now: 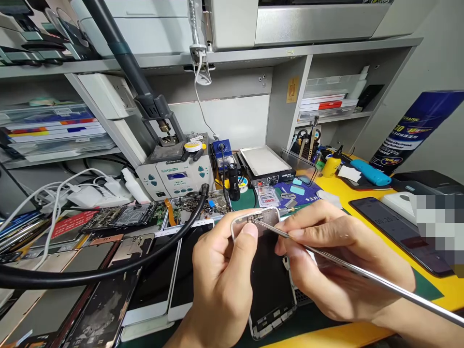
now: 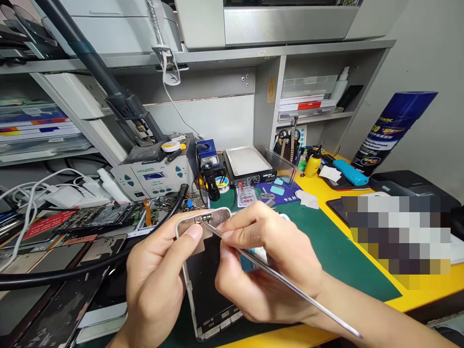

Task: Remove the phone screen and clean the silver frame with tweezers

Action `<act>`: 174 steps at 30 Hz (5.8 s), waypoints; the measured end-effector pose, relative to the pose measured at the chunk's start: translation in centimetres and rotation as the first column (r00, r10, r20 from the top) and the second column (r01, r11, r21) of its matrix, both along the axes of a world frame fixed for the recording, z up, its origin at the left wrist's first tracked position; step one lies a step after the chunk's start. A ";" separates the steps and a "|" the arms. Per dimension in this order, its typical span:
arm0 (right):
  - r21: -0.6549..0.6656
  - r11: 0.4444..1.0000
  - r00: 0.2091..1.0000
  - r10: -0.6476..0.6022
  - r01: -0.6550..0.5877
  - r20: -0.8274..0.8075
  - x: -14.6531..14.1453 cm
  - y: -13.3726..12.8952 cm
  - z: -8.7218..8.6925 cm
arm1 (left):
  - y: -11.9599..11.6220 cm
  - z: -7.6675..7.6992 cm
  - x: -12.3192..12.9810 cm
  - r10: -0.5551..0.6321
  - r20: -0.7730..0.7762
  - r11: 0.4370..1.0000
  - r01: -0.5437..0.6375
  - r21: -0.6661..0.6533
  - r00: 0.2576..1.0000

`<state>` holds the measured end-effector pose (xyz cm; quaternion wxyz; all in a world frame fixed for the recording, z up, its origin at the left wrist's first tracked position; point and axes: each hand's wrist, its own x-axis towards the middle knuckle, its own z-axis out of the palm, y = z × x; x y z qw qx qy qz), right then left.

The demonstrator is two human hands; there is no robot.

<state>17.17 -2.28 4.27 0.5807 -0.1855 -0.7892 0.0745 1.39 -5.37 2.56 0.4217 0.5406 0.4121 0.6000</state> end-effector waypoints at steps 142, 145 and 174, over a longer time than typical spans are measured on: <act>-0.245 0.969 0.998 -0.030 0.015 -0.058 1.5 1.2 -0.8 | 0.2 0.4 0.2 0.204 -0.235 0.979 -0.203 0.031 0.950; -0.247 0.969 0.998 -0.031 0.016 -0.060 1.5 1.2 -0.8 | 0.2 0.5 0.3 0.215 -0.241 0.977 -0.213 0.034 0.947; -0.483 0.817 0.706 -0.541 0.314 -0.456 7.2 19.4 5.1 | 0.9 -1.1 0.3 0.107 -0.149 0.992 -0.116 -0.049 0.983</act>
